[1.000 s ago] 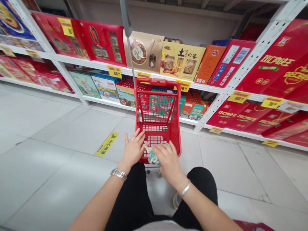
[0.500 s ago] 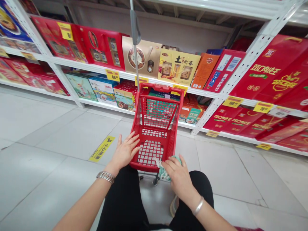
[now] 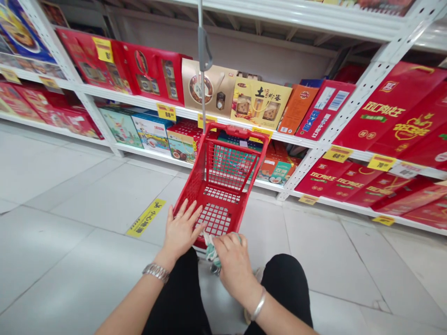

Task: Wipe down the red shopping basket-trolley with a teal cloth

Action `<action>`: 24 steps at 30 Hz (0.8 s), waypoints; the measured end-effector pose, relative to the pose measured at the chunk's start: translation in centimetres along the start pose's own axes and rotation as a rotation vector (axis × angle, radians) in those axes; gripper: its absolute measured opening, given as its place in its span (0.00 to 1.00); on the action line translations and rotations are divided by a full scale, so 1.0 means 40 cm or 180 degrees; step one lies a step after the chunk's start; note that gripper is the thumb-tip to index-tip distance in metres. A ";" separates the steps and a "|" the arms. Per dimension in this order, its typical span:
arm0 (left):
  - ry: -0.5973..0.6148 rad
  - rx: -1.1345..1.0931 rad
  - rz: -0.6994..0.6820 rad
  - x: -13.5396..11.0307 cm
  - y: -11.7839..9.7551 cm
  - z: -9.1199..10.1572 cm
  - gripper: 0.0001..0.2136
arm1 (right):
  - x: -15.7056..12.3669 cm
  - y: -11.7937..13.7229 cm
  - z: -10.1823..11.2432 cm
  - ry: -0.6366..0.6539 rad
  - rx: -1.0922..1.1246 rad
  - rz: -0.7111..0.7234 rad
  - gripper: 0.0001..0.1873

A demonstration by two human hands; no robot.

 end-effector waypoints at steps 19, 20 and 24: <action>0.0343 0.0157 -0.0113 0.043 0.142 -0.008 0.24 | 0.343 -0.296 0.119 -0.0093 -0.0596 0.0184 0.24; 0.0327 0.0153 -0.0105 0.049 0.149 -0.011 0.24 | 0.342 -0.290 0.112 -0.0128 -0.0611 0.0173 0.23; 0.0365 0.0192 -0.0070 0.078 0.194 -0.020 0.24 | 0.331 -0.252 0.089 -0.0239 -0.0651 0.0134 0.18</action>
Point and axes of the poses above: each hand's wrist, its own x-axis towards the middle knuckle, its own z-axis out of the back of the hand, y = z × x, the point moved 7 cm from there along x, towards the middle knuckle, and after that the axes turned 4 degrees about -y, right-handed, at the moved point
